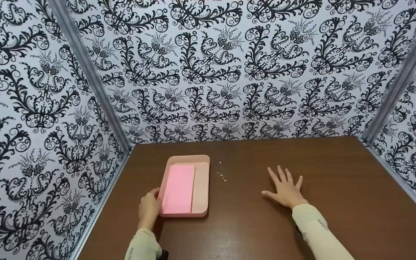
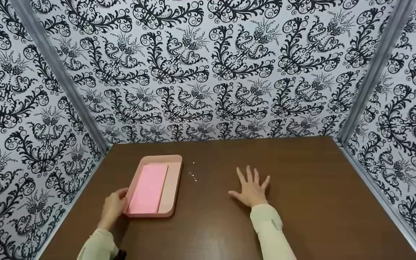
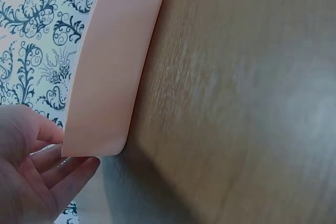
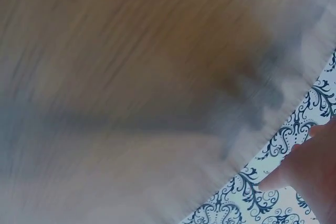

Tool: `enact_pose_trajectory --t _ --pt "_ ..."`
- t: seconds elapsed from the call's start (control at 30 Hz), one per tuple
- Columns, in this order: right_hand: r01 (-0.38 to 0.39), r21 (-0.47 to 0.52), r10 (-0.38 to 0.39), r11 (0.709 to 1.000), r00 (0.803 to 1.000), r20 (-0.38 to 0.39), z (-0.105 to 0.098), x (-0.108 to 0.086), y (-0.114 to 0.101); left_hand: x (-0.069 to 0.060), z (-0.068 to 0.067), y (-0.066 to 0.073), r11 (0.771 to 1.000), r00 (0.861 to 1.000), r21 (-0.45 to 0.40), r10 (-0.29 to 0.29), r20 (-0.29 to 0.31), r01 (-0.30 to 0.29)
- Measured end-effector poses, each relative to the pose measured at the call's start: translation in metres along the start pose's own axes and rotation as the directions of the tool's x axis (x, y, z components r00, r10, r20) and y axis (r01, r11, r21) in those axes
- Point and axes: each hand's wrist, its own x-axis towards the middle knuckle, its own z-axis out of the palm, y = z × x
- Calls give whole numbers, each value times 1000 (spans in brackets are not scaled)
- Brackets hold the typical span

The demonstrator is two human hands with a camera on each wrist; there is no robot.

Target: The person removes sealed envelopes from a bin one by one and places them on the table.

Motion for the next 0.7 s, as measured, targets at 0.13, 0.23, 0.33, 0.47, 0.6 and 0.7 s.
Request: enact_pose_trajectory --t 0.13,0.23,0.33,0.47,0.6,0.7 --pt "16 10 -16 1000 1000 -11 3 2 -4 4 1 4 1000 1000 6 4 -16 -4" --pt "34 20 -33 999 999 -22 5 4 -6 4 1 6 1000 1000 21 13 -28 -13" --pt "45 17 -45 999 999 -20 6 5 -11 4 1 7 999 999 37 19 -39 -18" --pt "53 7 -53 999 999 -11 4 8 -19 3 0 7 999 999 51 15 -35 -13" --pt "65 8 -65 998 998 4 2 11 -29 3 1 7 999 1000 46 4 -28 -3" --pt "90 26 -91 996 996 16 1 15 -41 4 3 6 999 999 32 0 -36 1"
